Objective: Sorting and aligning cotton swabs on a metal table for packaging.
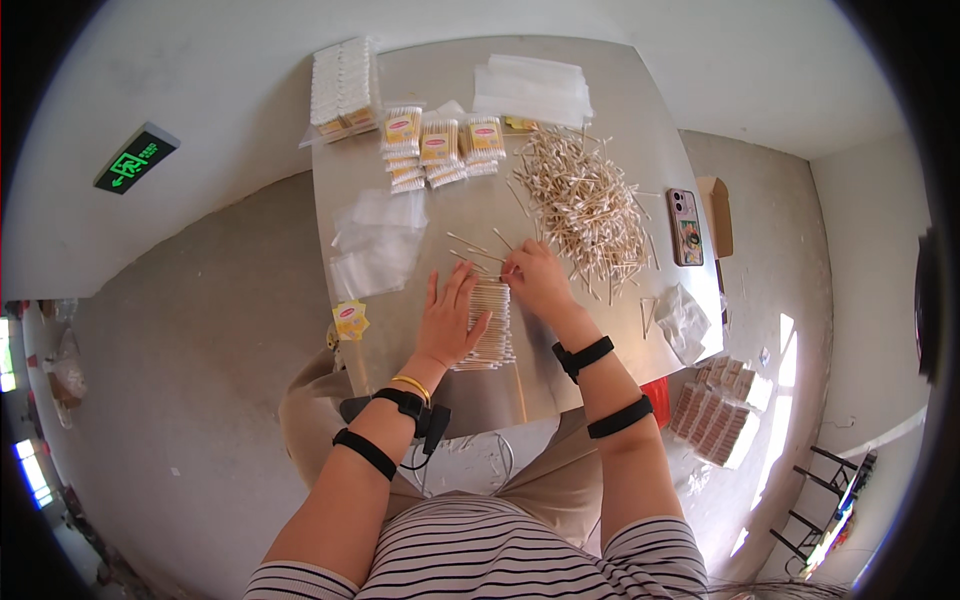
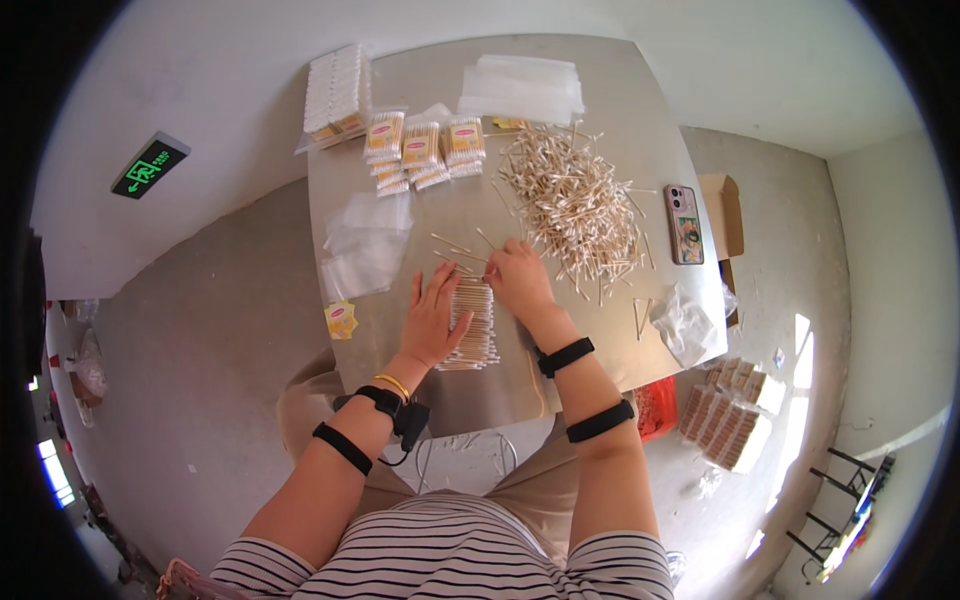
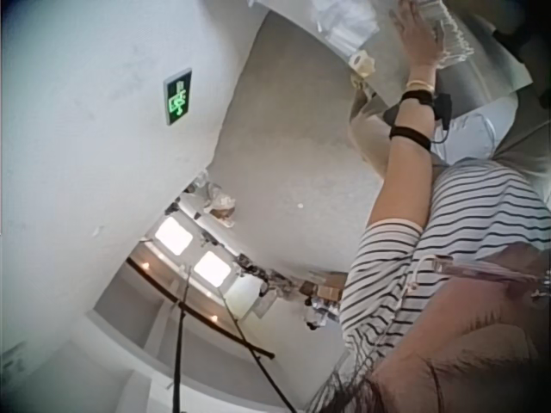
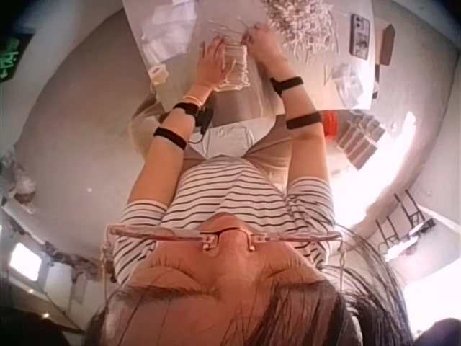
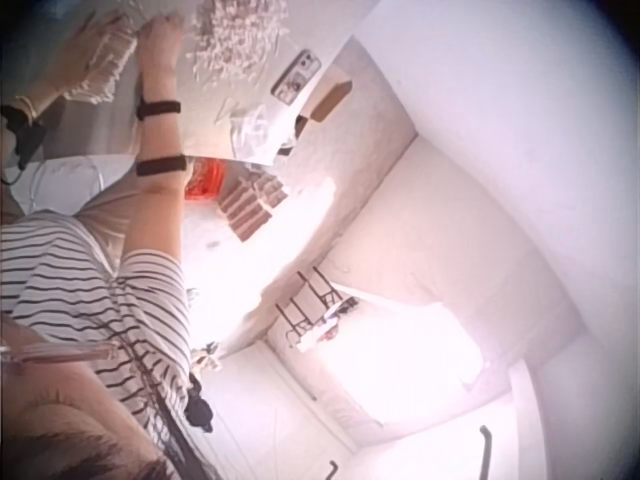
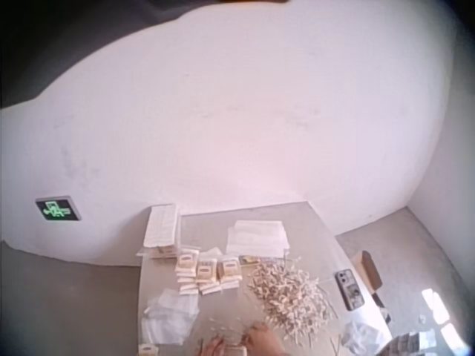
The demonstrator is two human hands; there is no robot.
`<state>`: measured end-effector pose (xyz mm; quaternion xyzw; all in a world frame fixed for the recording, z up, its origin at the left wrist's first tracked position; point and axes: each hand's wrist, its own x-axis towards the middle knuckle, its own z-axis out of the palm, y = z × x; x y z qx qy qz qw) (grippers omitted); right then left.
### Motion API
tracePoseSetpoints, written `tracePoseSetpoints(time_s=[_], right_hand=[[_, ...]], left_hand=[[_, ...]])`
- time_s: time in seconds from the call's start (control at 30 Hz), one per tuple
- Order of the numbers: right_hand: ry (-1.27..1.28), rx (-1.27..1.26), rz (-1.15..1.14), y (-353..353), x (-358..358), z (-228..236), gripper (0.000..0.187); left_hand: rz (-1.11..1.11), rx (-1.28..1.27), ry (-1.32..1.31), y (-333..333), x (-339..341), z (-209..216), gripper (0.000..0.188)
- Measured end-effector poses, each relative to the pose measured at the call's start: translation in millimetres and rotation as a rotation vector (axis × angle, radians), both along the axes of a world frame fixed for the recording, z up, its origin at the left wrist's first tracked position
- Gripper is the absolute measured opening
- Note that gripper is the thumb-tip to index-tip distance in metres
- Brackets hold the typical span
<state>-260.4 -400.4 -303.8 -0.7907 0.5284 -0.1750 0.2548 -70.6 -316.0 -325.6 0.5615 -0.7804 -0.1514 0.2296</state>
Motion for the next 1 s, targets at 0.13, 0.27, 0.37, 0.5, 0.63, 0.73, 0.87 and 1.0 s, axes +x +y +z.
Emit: tracePoseSetpoints(time_s=[0.13, 0.27, 0.37, 0.5, 0.63, 0.73, 0.87, 1.0], right_hand=[[-0.044, -0.028, 0.003, 2, 5, 0, 0.006], [-0.015, -0.029, 0.011, 3, 9, 2, 0.007], [0.013, -0.07, 0.016, 4, 9, 2, 0.007], [0.07, -0.122, 0.026, 3, 9, -1, 0.009], [0.125, -0.154, 0.058, 4, 9, 6, 0.012], [0.11, -0.174, 0.042, 5, 8, 3, 0.011], [0.108, -0.184, 0.039, 4, 6, 0, 0.009], [0.114, -0.216, 0.055, 1, 4, -4, 0.009]], left_hand=[[-0.006, -0.016, 0.006, -1, -2, -1, 0.061], [-0.001, -0.011, 0.003, 0, -1, -1, 0.06], [-0.001, -0.009, 0.007, -1, -1, 0, 0.06], [-0.007, 0.0, 0.004, -1, -2, 0, 0.059], [-0.008, 0.007, 0.01, 0, -1, 1, 0.057], [-0.007, 0.009, 0.012, -1, -1, 0, 0.057], [-0.009, 0.009, 0.012, -1, -1, 0, 0.057], [-0.007, 0.011, 0.004, -1, -2, 1, 0.057]])
